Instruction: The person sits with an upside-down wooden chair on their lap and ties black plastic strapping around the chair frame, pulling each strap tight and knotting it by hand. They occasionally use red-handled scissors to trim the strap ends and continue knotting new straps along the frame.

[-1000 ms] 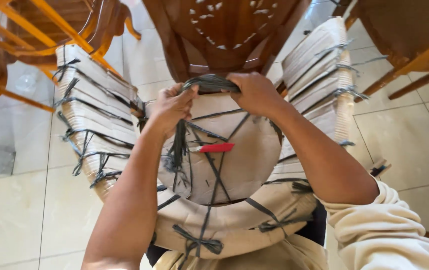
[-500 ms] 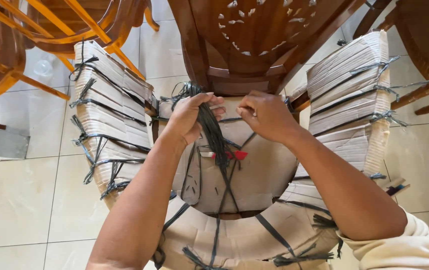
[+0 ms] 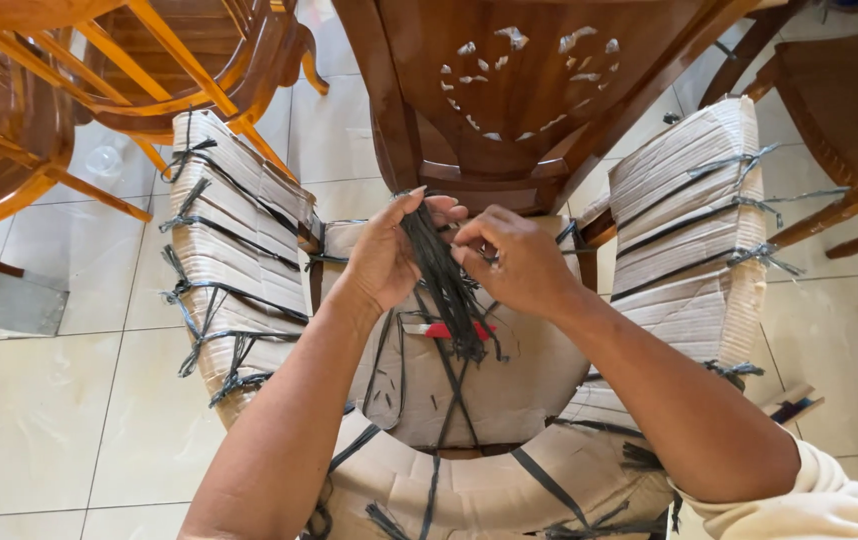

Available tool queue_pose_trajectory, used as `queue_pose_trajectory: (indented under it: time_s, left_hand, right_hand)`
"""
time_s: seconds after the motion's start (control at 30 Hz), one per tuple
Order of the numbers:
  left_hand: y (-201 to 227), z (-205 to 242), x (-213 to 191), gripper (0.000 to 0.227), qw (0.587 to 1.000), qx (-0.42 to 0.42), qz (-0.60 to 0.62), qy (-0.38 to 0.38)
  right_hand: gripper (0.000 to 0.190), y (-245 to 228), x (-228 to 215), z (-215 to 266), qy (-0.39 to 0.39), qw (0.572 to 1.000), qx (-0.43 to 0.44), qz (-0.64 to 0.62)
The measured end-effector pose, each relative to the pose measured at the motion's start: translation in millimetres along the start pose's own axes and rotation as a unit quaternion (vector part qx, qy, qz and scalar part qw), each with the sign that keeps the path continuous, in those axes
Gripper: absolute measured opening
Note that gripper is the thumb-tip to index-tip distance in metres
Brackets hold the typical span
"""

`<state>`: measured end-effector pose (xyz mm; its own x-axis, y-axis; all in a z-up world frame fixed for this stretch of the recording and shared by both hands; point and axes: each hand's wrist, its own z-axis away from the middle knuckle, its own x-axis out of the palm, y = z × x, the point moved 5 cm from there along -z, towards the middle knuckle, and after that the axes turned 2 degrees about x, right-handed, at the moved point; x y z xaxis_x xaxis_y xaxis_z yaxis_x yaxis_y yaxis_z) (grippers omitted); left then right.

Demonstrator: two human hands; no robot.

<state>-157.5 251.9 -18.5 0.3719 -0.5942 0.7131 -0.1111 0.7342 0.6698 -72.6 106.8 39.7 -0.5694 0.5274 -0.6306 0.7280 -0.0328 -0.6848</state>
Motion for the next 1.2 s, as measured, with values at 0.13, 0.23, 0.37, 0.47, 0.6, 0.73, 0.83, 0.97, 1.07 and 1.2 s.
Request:
queue_pose_trajectory:
  time_s: [0.13, 0.23, 0.37, 0.47, 0.6, 0.73, 0.83, 0.97, 1.07, 1.2]
  left_hand:
    - [2.0, 3.0, 10.8, 0.055, 1.000, -0.004, 0.016, -0.025]
    - [-0.4, 6.7, 18.8, 0.068, 0.999, -0.019, 0.014, -0.028]
    - [-5.5, 11.2, 28.9, 0.072, 0.998, -0.031, -0.045, -0.037]
    - [-12.0, 8.7, 25.3, 0.071, 0.996, -0.037, -0.077, -0.040]
    - [-13.4, 9.3, 27.2, 0.067, 0.994, -0.035, -0.094, -0.046]
    - [-11.7, 9.0, 27.0, 0.059, 0.991, -0.021, -0.122, -0.040]
    - [-8.7, 11.5, 27.0, 0.049, 0.990, -0.010, -0.134, -0.032]
    - [-11.2, 8.1, 20.7, 0.037, 0.992, 0.001, -0.123, -0.007]
    - [-11.0, 6.0, 17.1, 0.032, 0.992, 0.010, -0.121, 0.020]
    - [-8.9, 4.9, 13.7, 0.027, 0.991, 0.015, -0.121, 0.049]
  right_hand:
    - [0.017, -4.4, 4.3, 0.4, -0.016, 0.999, 0.033, -0.005]
    - [0.021, -4.5, 4.4, 0.0, -0.002, 0.999, 0.034, 0.013]
    - [0.025, -4.0, 2.9, -1.5, 0.015, 0.998, 0.041, 0.038]
    - [0.023, -1.0, 2.6, -2.7, 0.025, 0.998, 0.060, 0.022]
    - [0.015, 2.0, 1.3, -0.7, 0.055, 0.998, 0.024, 0.015]
    - [0.015, 5.5, -2.5, -2.5, 0.045, 0.998, 0.052, -0.007]
    - [0.013, 11.0, -3.4, -1.5, 0.042, 0.997, 0.070, 0.010]
    - [0.013, 13.1, -7.7, -0.8, 0.070, 0.996, 0.051, -0.025]
    - [0.014, 18.2, -8.2, -2.3, 0.065, 0.990, 0.113, -0.044]
    - [0.015, 41.0, -5.4, -0.8, 0.059, 0.975, 0.204, -0.073]
